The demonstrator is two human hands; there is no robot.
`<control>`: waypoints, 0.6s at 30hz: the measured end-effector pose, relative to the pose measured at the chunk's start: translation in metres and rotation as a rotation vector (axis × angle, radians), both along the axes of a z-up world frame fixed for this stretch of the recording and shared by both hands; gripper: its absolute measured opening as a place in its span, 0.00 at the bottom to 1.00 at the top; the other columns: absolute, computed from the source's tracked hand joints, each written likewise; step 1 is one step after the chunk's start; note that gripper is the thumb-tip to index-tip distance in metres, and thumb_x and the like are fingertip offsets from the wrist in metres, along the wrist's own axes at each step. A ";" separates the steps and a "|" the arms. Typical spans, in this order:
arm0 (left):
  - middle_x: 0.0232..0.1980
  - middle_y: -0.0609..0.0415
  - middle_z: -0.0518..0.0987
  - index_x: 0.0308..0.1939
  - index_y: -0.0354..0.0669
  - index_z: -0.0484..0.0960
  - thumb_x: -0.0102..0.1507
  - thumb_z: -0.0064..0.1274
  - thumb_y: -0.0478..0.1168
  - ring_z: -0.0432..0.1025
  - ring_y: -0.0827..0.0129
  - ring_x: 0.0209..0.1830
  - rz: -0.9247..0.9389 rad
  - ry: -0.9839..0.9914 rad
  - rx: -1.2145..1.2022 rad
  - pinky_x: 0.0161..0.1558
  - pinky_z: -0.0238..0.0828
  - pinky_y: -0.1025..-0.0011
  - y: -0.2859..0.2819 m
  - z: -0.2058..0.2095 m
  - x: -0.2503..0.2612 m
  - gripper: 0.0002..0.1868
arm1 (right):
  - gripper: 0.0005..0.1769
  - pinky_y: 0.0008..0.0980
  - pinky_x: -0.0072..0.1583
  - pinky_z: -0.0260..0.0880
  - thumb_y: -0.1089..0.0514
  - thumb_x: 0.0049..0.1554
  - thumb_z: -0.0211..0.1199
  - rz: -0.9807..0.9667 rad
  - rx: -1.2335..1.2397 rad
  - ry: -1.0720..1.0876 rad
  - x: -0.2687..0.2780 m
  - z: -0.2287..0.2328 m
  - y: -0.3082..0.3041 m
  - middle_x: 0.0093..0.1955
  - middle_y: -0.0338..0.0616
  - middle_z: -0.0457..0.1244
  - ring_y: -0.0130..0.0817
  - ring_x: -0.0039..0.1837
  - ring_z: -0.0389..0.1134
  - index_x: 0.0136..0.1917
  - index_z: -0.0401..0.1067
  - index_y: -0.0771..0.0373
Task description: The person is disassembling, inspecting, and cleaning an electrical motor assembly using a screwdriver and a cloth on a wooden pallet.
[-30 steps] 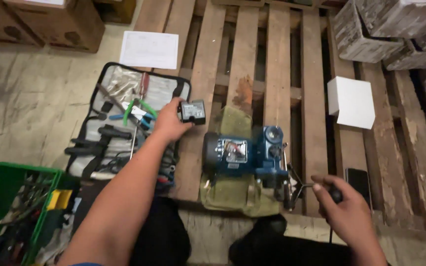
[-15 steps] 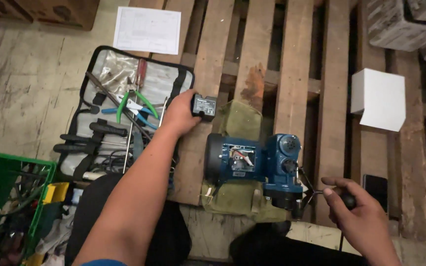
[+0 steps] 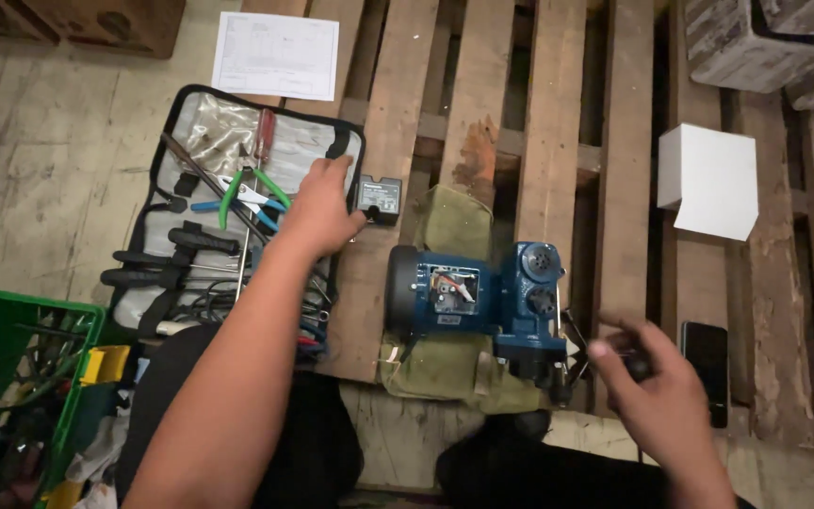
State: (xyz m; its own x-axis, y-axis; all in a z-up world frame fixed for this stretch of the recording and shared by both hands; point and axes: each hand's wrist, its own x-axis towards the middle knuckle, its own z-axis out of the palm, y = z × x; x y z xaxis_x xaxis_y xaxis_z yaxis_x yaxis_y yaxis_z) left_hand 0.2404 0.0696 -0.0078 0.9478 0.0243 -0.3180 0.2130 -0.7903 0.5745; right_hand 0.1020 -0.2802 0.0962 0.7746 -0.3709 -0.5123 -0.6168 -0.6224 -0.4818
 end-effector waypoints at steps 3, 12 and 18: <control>0.72 0.50 0.68 0.70 0.48 0.69 0.65 0.52 0.38 0.70 0.58 0.65 0.133 0.031 -0.111 0.65 0.71 0.59 -0.023 0.055 -0.032 0.28 | 0.36 0.44 0.67 0.67 0.43 0.54 0.63 0.046 0.006 0.080 0.009 0.011 0.026 0.65 0.40 0.68 0.38 0.68 0.68 0.75 0.66 0.43; 0.68 0.41 0.76 0.65 0.41 0.78 0.68 0.37 0.70 0.63 0.53 0.75 0.344 0.201 -0.509 0.76 0.54 0.56 -0.057 -0.051 -0.078 0.40 | 0.47 0.54 0.68 0.67 0.34 0.45 0.76 0.156 0.006 0.102 0.000 0.022 0.066 0.64 0.63 0.68 0.61 0.69 0.68 0.71 0.71 0.57; 0.78 0.33 0.59 0.76 0.32 0.62 0.71 0.10 0.70 0.50 0.46 0.82 0.226 0.284 -0.502 0.82 0.37 0.52 -0.068 -0.066 -0.082 0.50 | 0.53 0.47 0.47 0.75 0.33 0.41 0.78 0.018 0.098 0.154 0.010 -0.016 0.026 0.56 0.66 0.70 0.55 0.46 0.76 0.74 0.69 0.58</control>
State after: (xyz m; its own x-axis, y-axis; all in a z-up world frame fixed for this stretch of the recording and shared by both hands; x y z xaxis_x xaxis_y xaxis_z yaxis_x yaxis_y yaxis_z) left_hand 0.1583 0.0017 -0.0735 0.8135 -0.0035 -0.5816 0.5425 -0.3560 0.7609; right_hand 0.1117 -0.2546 0.0805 0.6905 -0.3001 -0.6582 -0.6769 -0.5889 -0.4416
